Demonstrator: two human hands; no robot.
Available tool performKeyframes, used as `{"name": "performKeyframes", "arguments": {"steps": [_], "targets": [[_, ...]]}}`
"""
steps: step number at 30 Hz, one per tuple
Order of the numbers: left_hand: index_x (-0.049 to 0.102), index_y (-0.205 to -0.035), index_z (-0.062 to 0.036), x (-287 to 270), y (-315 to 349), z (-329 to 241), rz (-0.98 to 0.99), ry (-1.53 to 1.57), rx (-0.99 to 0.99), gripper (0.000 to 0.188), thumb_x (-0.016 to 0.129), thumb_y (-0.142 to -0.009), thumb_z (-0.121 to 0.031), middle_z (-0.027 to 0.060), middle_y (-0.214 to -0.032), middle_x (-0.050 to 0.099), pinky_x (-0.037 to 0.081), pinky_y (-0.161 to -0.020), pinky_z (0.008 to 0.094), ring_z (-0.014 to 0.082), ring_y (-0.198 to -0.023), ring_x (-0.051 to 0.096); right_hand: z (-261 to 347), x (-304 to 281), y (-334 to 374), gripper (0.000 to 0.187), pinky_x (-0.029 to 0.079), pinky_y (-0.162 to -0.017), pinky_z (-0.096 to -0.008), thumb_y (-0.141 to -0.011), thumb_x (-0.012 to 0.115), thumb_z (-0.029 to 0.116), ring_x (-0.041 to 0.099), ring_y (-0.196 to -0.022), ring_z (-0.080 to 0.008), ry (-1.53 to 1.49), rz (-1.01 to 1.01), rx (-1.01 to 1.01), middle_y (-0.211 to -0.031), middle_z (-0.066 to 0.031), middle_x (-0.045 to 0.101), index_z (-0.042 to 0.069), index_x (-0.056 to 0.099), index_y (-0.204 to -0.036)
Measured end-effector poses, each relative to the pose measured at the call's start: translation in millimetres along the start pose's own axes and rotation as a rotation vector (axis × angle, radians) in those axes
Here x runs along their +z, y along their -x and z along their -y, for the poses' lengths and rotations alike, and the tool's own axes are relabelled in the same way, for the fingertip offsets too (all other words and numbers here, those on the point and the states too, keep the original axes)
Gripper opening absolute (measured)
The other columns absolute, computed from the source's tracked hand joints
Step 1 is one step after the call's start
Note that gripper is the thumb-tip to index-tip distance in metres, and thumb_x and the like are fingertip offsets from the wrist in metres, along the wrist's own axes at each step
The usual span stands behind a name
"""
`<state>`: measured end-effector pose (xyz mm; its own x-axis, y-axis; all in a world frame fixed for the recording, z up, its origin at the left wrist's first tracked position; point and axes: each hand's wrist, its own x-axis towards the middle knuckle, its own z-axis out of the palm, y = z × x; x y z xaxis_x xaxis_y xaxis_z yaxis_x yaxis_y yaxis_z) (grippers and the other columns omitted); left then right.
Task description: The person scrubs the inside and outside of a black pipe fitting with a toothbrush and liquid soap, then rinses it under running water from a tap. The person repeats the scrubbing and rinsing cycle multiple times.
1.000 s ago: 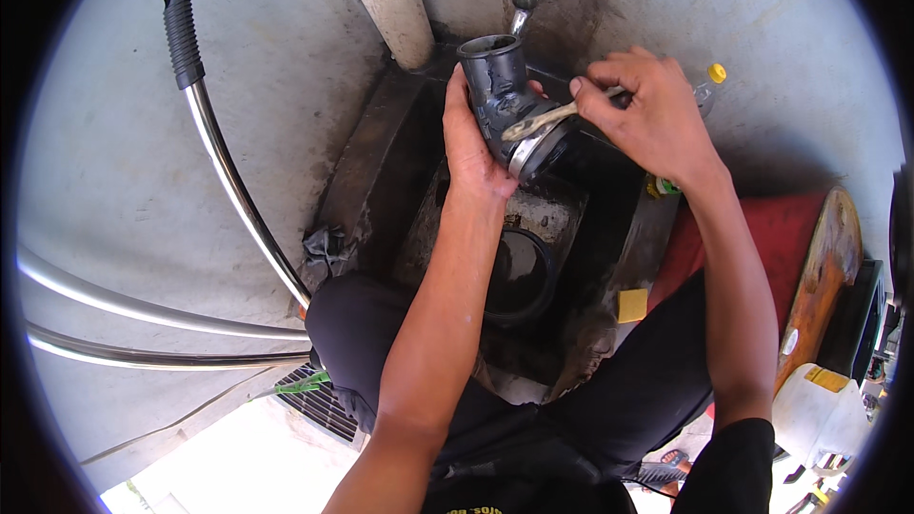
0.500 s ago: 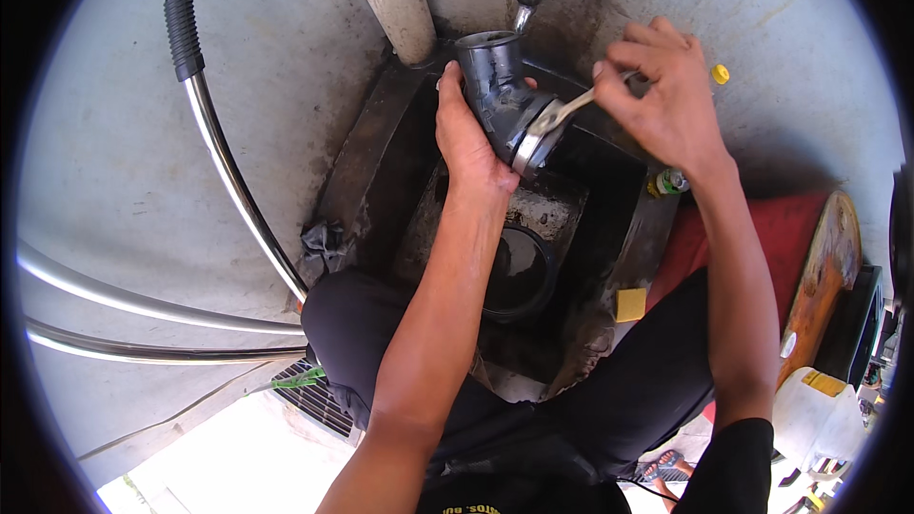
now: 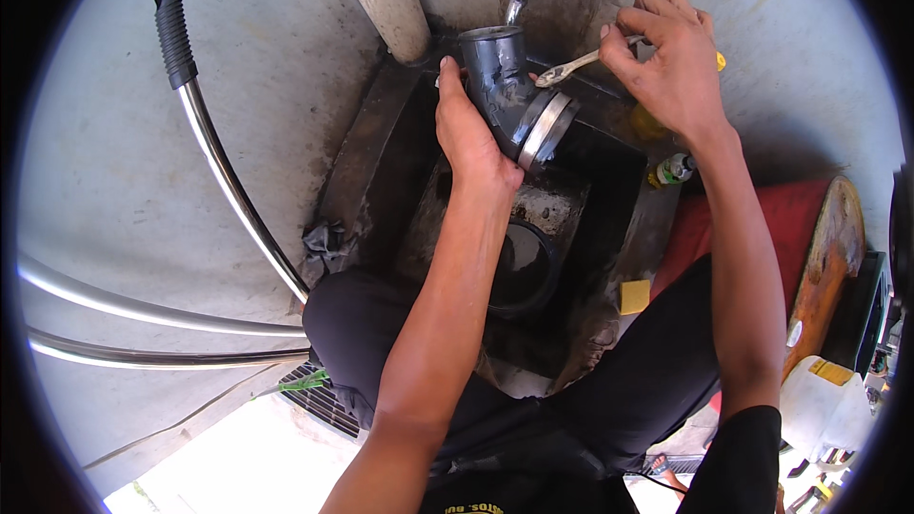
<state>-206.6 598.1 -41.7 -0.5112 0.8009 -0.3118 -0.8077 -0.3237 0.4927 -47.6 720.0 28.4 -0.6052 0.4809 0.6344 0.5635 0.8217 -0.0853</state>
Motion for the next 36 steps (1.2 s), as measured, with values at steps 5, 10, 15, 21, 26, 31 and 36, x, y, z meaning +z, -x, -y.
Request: {"name": "performKeyframes", "arguments": {"steps": [5,10,15,21,26,31,36], "targets": [[0.061,-0.119,-0.0032,-4,0,0,-0.038,-0.039,0.009,0.054,0.042,-0.114,-0.054,0.0182,-0.095,0.075,0.066,-0.072,0.043,0.0272,-0.079,0.076,43,1,11,0.023,0.044,-0.095,-0.0446,-0.088,0.074,0.03,0.062,-0.095,-0.0274,-0.173,0.184,-0.016,-0.086,-0.004,0.066,0.008,0.079,-0.085],[0.063,-0.129,0.0004,-11,-4,-1,0.06,-0.005,-0.035,0.067,0.031,-0.116,-0.057,0.0183,-0.111,0.074,0.064,-0.091,0.0482,0.0312,-0.1,0.075,6,14,6,0.03,0.044,-0.096,-0.044,-0.091,0.071,0.035,0.063,-0.098,-0.0277,-0.17,0.145,0.132,-0.09,-0.0062,0.068,0.006,0.079,-0.09],[0.061,-0.134,-0.0019,-16,-7,3,0.098,-0.034,-0.127,0.074,0.027,-0.114,-0.065,0.0195,-0.12,0.072,0.062,-0.096,0.0495,0.0323,-0.109,0.073,9,26,13,0.032,0.044,-0.099,-0.0446,-0.093,0.07,0.037,0.063,-0.101,-0.0283,-0.32,0.205,0.215,-0.094,-0.006,0.07,0.007,0.08,-0.096],[0.062,-0.133,-0.0016,-26,-9,0,0.183,0.025,-0.146,0.064,0.033,-0.116,-0.057,0.0196,-0.12,0.073,0.063,-0.095,0.0513,0.0344,-0.109,0.074,37,18,13,0.036,0.045,-0.1,-0.045,-0.094,0.069,0.038,0.065,-0.107,-0.0306,-0.29,0.268,0.148,-0.098,-0.0088,0.074,0.004,0.081,-0.097],[0.063,-0.128,-0.0005,-29,-12,0,0.109,0.083,-0.174,0.048,0.039,-0.113,-0.039,0.018,-0.111,0.075,0.065,-0.089,0.05,0.0326,-0.099,0.076,-1,31,11,0.038,0.05,-0.095,-0.0461,-0.095,0.068,0.038,0.067,-0.101,-0.032,-0.313,0.201,0.239,-0.097,-0.0109,0.074,0.002,0.08,-0.096],[0.057,-0.137,-0.007,-34,-21,2,0.079,-0.005,-0.107,0.052,0.034,-0.118,-0.049,0.0141,-0.124,0.07,0.062,-0.097,0.0504,0.0282,-0.11,0.073,32,40,15,0.044,0.056,-0.091,-0.0437,-0.094,0.068,0.042,0.072,-0.096,-0.0362,-0.441,0.316,0.358,-0.098,-0.0127,0.077,0.001,0.081,-0.105],[0.052,-0.143,-0.0067,-15,-4,-4,0.054,-0.115,-0.142,0.087,0.031,-0.104,-0.082,0.0126,-0.134,0.065,0.06,-0.1,0.0463,0.0289,-0.118,0.069,44,53,29,0.048,0.057,-0.09,-0.0414,-0.094,0.067,0.042,0.076,-0.092,-0.0344,-0.704,0.314,0.633,-0.093,-0.0201,0.078,-0.001,0.08,-0.112]]}}
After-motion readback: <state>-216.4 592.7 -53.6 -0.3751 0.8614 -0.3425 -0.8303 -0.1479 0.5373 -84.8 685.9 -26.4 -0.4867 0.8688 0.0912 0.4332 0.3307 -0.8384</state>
